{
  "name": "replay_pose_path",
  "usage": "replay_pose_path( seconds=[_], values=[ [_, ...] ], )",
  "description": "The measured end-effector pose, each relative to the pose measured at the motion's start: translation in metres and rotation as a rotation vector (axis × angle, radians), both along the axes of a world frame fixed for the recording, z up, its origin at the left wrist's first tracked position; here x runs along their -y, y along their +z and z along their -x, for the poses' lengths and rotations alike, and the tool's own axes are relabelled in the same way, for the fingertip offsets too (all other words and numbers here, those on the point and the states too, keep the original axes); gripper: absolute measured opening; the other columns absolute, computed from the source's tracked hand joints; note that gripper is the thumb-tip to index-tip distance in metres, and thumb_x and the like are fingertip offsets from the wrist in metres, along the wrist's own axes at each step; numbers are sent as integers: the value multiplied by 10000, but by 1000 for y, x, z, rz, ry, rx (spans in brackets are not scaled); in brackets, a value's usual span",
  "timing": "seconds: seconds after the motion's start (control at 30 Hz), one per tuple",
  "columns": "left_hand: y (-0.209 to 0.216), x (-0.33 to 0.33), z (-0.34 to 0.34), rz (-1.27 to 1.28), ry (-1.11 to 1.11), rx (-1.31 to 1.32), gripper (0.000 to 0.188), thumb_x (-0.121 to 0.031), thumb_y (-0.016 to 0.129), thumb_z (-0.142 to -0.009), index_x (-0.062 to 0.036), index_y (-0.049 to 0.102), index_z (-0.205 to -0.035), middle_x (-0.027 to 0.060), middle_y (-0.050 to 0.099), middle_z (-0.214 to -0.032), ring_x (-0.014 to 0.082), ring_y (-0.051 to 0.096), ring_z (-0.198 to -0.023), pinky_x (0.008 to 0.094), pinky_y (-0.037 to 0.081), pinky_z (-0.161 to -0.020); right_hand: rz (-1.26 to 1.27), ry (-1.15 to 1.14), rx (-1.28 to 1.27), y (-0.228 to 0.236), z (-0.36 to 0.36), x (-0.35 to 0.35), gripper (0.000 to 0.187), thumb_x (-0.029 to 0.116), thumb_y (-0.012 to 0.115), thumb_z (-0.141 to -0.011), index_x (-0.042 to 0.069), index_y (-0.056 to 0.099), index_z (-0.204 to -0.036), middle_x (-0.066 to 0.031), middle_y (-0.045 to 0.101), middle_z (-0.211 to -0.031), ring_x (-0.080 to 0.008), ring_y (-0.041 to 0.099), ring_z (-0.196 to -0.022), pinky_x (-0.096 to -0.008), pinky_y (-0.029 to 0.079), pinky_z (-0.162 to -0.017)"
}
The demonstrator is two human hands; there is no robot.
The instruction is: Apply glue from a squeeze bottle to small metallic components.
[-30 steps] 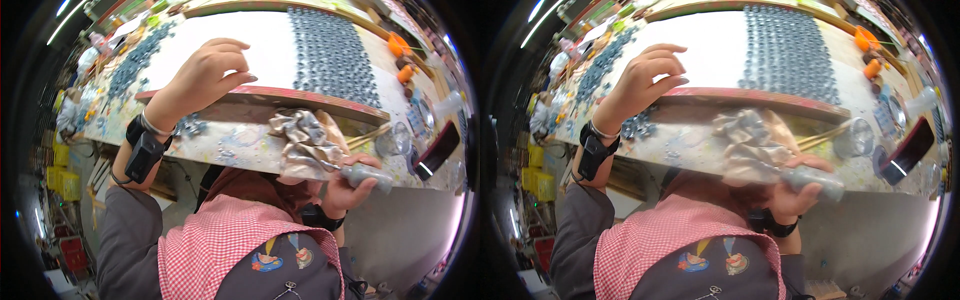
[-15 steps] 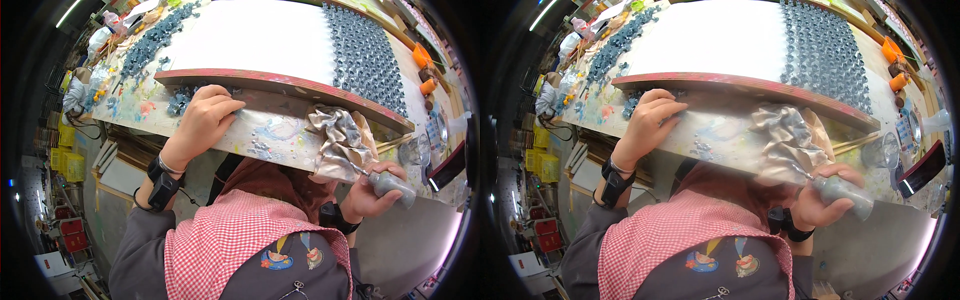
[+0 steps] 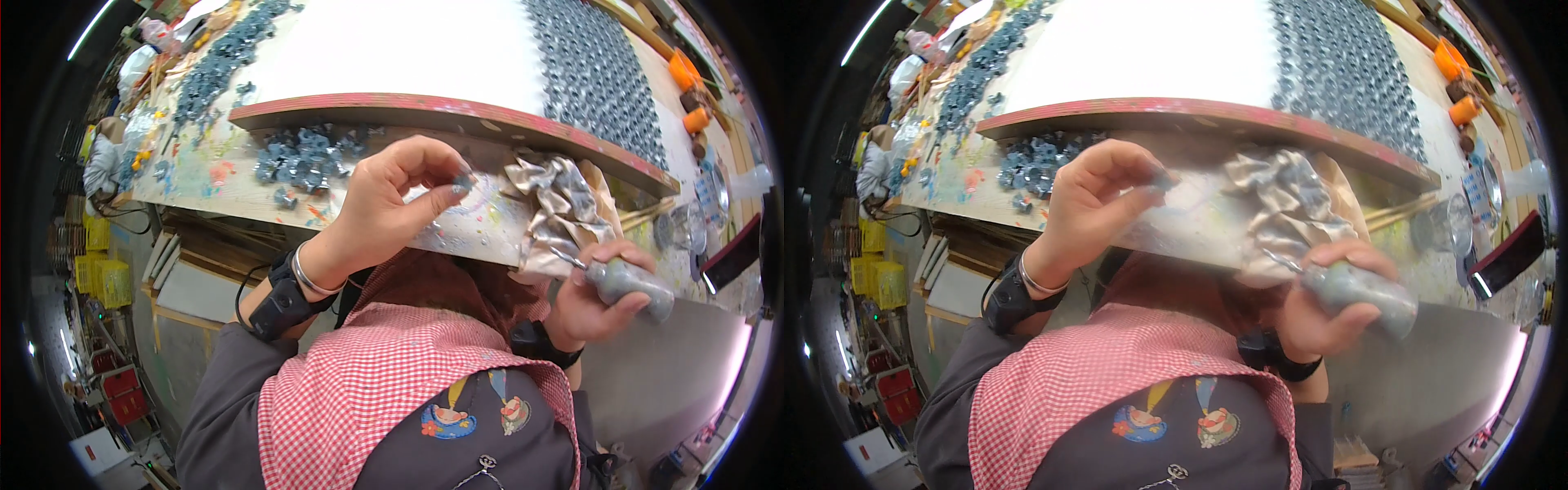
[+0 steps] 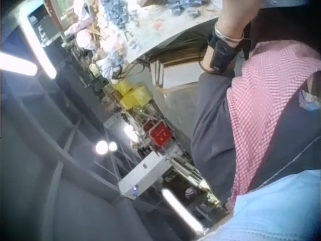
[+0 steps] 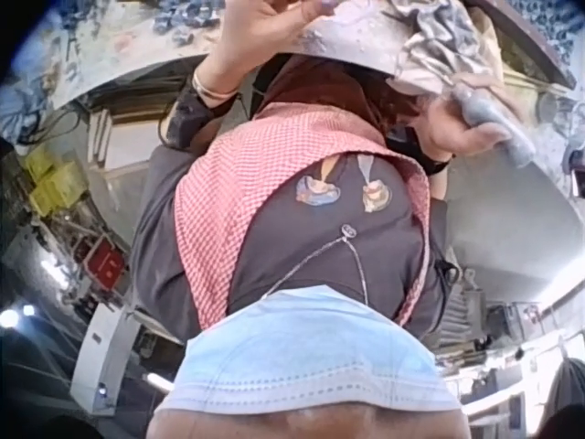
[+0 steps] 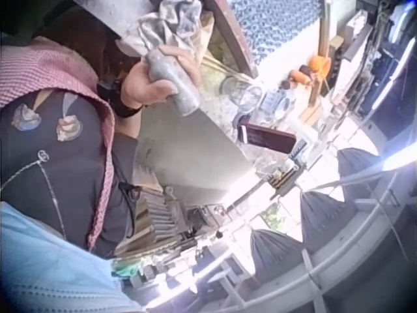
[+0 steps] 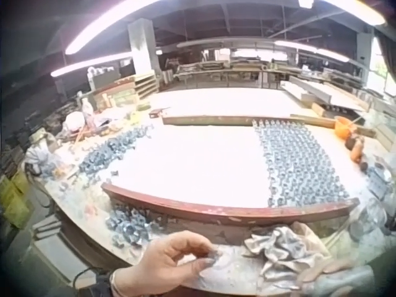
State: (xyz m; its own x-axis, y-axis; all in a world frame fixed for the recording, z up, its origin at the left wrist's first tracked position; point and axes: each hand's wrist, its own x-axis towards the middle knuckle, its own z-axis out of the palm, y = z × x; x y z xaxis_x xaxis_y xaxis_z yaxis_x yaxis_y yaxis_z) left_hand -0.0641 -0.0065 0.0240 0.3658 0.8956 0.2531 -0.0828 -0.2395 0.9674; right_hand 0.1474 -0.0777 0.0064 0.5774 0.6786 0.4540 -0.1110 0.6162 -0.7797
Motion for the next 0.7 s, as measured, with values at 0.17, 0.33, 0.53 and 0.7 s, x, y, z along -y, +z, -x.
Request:
replay_pose_path(
  seconds=[0.17, 0.33, 0.53, 0.7],
  values=[
    [-6, 7, -20, 16, -202, -77, 198, 82, 572, -755, 28, 583, -945, 70, 564, -941, 137, 554, -874, 234, 447, -780, -7, 34, 111, -7, -2, -2, 539, 521, 404, -856, 1, 435, -995, -145, 477, -794, -162, 429, -516, -231, 364, -459],
    [-10, 10, -29, 46, -227, -103, 199, 88, 560, -746, 14, 590, -928, 57, 552, -931, 106, 554, -841, 219, 468, -736, -42, 127, 112, -15, 1, -3, 550, 535, 398, -852, 9, 427, -1008, -141, 478, -795, -166, 437, -546, -241, 382, -472],
    [-15, 13, -28, 265, -173, -93, 164, 118, 621, -687, 37, 562, -816, 97, 599, -861, 130, 578, -829, 245, 483, -727, 97, 219, 136, -17, 3, -6, 556, 553, 417, -836, 29, 402, -1020, -147, 485, -791, -167, 458, -553, -231, 399, -452],
    [-19, 9, -28, -24, -205, -94, 201, 152, 625, -634, 26, 579, -783, 103, 598, -841, 137, 579, -803, 223, 476, -686, 162, 299, 175, -11, 1, -6, 544, 546, 435, -830, 33, 401, -1007, -158, 499, -782, -153, 472, -550, -221, 412, -456]
  ],
)
